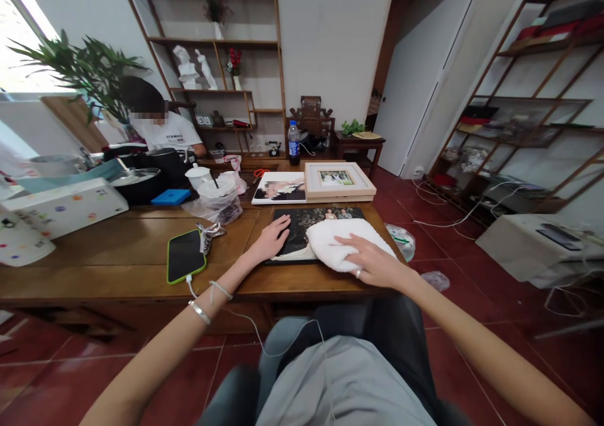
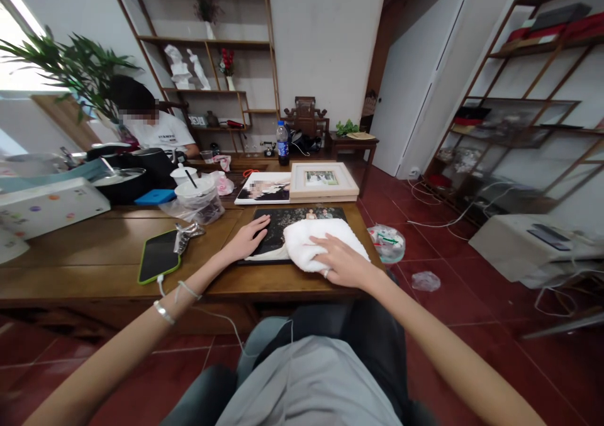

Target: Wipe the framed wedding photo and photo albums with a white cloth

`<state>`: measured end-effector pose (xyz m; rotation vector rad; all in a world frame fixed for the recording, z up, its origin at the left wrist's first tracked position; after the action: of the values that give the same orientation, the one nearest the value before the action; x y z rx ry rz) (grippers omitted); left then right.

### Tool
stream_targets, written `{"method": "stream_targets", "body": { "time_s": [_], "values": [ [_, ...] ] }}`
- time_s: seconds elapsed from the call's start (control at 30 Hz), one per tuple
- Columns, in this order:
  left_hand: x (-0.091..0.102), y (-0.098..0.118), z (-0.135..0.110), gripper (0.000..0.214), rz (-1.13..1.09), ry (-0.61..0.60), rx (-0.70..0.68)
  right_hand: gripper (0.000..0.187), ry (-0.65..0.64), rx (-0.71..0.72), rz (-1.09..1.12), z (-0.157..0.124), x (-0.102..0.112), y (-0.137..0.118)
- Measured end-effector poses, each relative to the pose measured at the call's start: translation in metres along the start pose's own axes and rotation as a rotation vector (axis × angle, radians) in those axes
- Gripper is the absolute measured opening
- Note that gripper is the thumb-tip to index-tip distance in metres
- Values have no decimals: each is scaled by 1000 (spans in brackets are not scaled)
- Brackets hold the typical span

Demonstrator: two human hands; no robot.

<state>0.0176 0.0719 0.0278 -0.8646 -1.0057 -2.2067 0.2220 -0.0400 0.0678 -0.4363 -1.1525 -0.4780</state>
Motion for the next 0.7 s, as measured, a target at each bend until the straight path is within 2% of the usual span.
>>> {"method": "stream_targets", "body": {
  "time_s": [0.27, 0.37, 0.5, 0.7],
  "values": [
    [1, 0, 0, 48, 10, 19, -22, 31, 63, -156, -98, 47, -5, 89],
    [1, -1, 0, 48, 8, 13, -16, 34, 93, -199, -128, 59, -7, 109],
    [0, -1, 0, 49, -5, 17, -13, 34, 104, -187, -139, 58, -7, 107],
    [-2, -3, 0, 48, -5, 35, 0, 35, 20, -140, -73, 24, -3, 60]
  ]
}}
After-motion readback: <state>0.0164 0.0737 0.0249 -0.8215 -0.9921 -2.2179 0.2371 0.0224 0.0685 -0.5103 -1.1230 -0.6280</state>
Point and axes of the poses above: each hand's wrist, its own z-axis towards the middle knuckle, its own x-axis out of the back of the hand, y = z × x, the point moved 8 cm from there along z, towards the middle knuckle, and after that the axes turned 8 degrees about y, right-handed, at the moved point
